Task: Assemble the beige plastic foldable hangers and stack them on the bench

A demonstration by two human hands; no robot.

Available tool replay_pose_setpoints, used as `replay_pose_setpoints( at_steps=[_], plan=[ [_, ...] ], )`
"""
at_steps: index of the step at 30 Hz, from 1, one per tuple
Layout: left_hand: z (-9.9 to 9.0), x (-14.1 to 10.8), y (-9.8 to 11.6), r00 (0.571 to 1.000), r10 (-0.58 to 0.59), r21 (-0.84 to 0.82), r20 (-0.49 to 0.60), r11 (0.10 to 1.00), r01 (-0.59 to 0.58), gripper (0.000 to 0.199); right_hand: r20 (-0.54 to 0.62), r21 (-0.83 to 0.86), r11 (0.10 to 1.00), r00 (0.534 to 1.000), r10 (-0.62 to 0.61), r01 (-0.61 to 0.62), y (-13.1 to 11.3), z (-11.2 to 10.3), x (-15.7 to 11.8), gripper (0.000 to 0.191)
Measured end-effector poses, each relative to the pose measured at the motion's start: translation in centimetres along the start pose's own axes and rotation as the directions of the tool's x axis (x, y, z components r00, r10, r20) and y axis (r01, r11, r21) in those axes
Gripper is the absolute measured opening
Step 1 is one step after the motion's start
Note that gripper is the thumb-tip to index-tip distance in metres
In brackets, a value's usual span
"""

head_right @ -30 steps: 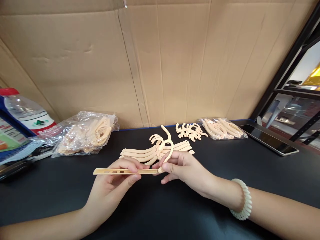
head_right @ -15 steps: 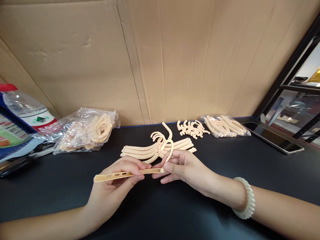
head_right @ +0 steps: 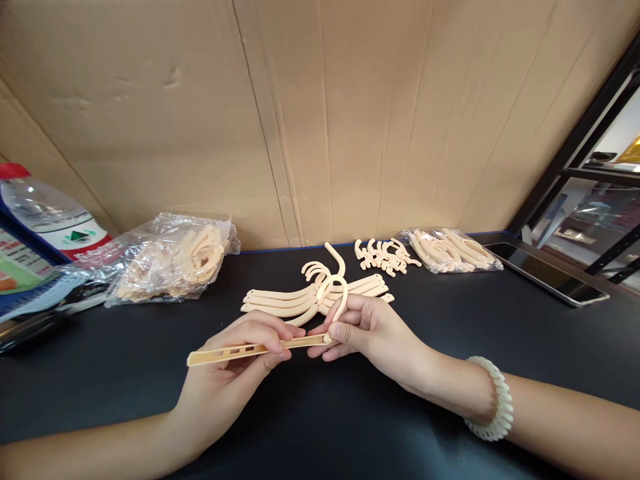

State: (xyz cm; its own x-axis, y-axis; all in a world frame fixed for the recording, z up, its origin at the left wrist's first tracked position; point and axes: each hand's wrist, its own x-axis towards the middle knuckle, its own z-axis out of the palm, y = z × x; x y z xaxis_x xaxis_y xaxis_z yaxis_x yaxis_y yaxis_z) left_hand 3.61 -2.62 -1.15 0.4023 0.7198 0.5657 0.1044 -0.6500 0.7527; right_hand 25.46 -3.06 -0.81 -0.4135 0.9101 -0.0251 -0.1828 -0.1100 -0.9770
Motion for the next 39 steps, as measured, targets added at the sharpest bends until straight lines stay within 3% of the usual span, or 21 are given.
replay_pose_setpoints(
  at_steps=[17,31,39],
  plan=[
    [0.53,0.28,0.31,0.991,-0.132,-0.151,0.004,0.980,0.131,0.010,-0.093,-0.110,0.989,0.990,-0.109,0.099,0.15,0.46,-0.07,0.026],
    [0.72,0.12,0.06,0.953,-0.296,-0.265,-0.071,0.926,0.268,0.009,-0.097,-0.060,0.997,0.994,-0.060,0.055,0.07,0.86,-0.35,0.030],
    [0.81,0.26,-0.14,0.938,-0.332,-0.294,-0.095,0.910,0.292,0.012,-0.135,-0.224,0.963,0.973,-0.184,0.151,-0.04,0.61,-0.01,0.020]
  ],
)
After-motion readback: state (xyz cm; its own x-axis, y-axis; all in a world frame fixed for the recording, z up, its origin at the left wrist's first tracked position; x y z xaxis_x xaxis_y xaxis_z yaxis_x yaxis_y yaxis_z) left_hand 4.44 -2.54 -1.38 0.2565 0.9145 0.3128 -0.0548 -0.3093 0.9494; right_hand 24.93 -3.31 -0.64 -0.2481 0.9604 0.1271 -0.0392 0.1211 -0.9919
